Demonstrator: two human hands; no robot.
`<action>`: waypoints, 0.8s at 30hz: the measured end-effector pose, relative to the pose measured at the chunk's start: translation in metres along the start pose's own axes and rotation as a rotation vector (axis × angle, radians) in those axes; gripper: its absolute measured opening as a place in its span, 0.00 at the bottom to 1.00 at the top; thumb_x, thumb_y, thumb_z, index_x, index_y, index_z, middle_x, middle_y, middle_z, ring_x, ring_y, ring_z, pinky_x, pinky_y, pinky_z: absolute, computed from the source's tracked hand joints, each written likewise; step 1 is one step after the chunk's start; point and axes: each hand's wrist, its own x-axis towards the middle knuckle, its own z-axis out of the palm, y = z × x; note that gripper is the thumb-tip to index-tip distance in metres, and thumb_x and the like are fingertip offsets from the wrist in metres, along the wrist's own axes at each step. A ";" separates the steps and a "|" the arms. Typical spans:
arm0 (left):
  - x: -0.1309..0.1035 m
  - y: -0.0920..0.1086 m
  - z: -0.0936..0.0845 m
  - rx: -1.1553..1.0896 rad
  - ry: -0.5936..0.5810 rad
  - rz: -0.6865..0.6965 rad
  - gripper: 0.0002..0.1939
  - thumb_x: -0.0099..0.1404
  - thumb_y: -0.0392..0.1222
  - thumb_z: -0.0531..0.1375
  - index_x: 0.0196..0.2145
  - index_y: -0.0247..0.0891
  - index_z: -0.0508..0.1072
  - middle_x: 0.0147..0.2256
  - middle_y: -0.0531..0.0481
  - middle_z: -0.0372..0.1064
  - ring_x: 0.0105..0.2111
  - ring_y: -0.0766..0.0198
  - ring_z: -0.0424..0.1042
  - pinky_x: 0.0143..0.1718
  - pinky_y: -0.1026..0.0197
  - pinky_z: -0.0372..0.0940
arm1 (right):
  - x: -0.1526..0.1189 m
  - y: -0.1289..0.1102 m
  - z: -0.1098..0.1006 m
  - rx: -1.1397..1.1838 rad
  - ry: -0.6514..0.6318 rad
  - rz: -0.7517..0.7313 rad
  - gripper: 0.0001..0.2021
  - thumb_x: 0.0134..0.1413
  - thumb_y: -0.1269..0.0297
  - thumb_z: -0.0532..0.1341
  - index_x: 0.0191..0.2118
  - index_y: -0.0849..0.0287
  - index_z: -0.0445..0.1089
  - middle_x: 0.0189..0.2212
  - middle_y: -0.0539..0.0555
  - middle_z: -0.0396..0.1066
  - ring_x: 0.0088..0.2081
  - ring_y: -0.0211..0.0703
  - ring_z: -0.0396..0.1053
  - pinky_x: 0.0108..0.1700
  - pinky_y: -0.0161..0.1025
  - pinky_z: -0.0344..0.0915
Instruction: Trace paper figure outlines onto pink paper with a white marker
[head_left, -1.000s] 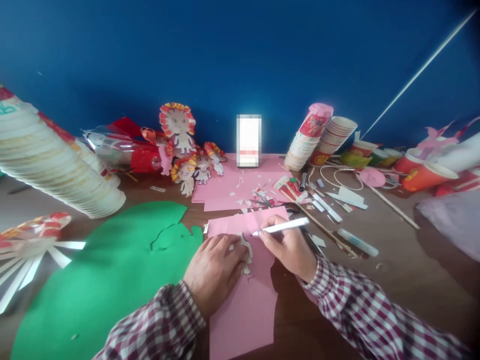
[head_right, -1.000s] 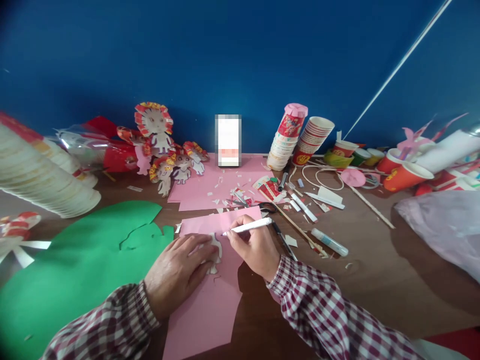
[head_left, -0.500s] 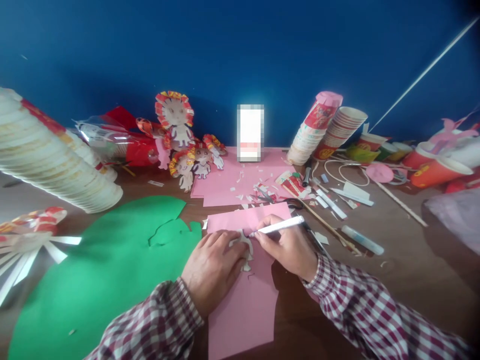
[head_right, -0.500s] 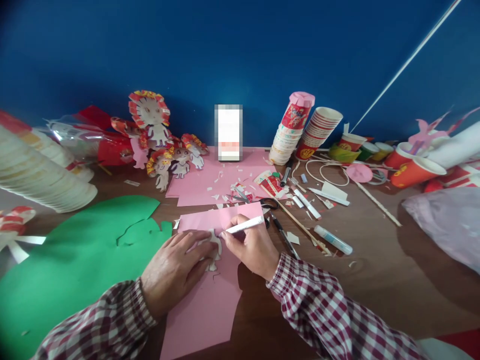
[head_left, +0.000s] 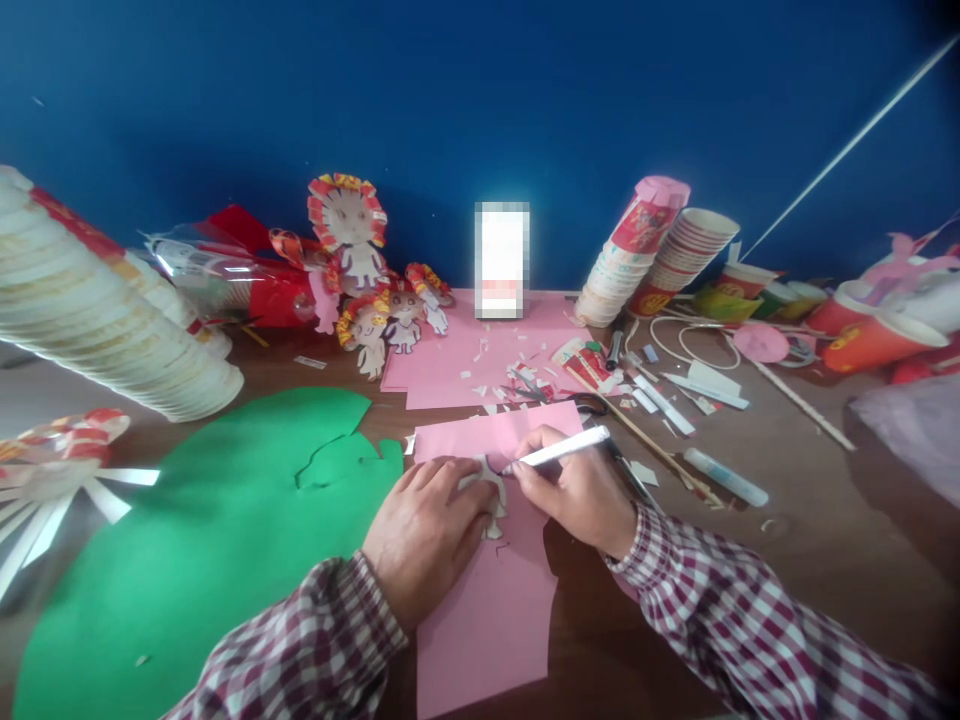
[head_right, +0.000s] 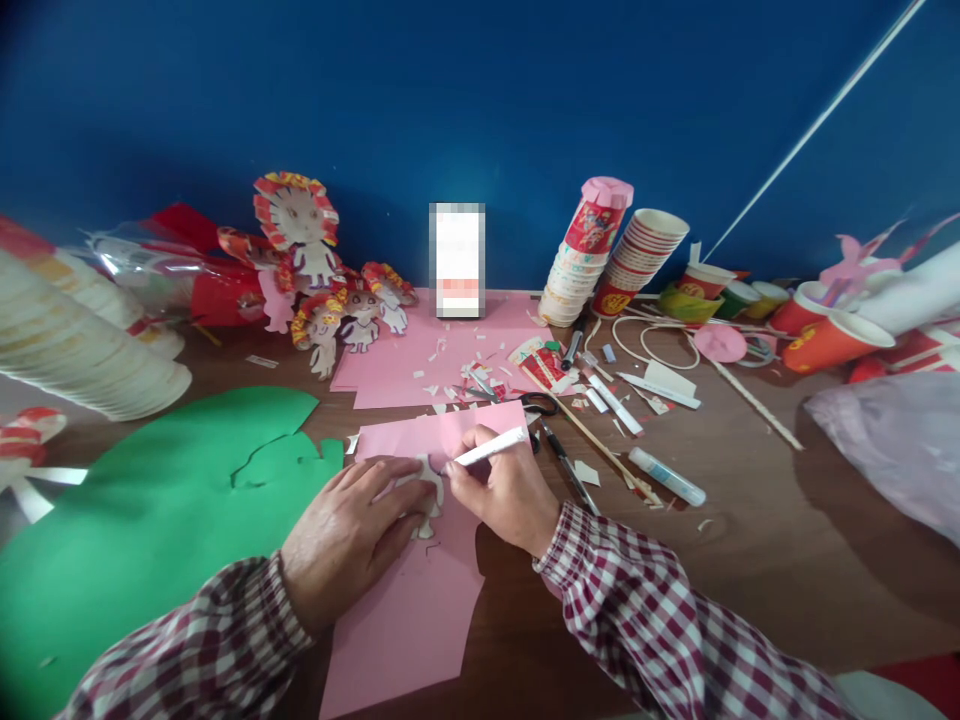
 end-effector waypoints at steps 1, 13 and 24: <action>0.000 0.000 0.000 -0.002 -0.002 -0.001 0.11 0.66 0.42 0.50 0.44 0.44 0.68 0.47 0.48 0.64 0.46 0.56 0.62 0.46 0.48 0.61 | 0.000 0.000 0.000 0.005 -0.001 0.005 0.03 0.54 0.68 0.57 0.30 0.59 0.64 0.24 0.49 0.68 0.26 0.37 0.65 0.30 0.34 0.61; -0.001 -0.001 0.001 -0.003 0.000 0.000 0.11 0.65 0.41 0.51 0.45 0.45 0.68 0.47 0.49 0.63 0.47 0.57 0.62 0.47 0.49 0.60 | 0.000 0.001 0.000 0.011 -0.013 -0.018 0.03 0.54 0.68 0.56 0.30 0.59 0.63 0.22 0.48 0.64 0.23 0.35 0.61 0.27 0.33 0.58; -0.001 -0.001 0.000 0.003 -0.001 -0.003 0.11 0.65 0.40 0.51 0.45 0.45 0.68 0.47 0.49 0.64 0.46 0.56 0.62 0.46 0.48 0.60 | 0.000 0.002 -0.001 0.008 -0.004 -0.026 0.03 0.53 0.68 0.56 0.29 0.59 0.63 0.22 0.48 0.64 0.24 0.35 0.62 0.28 0.33 0.59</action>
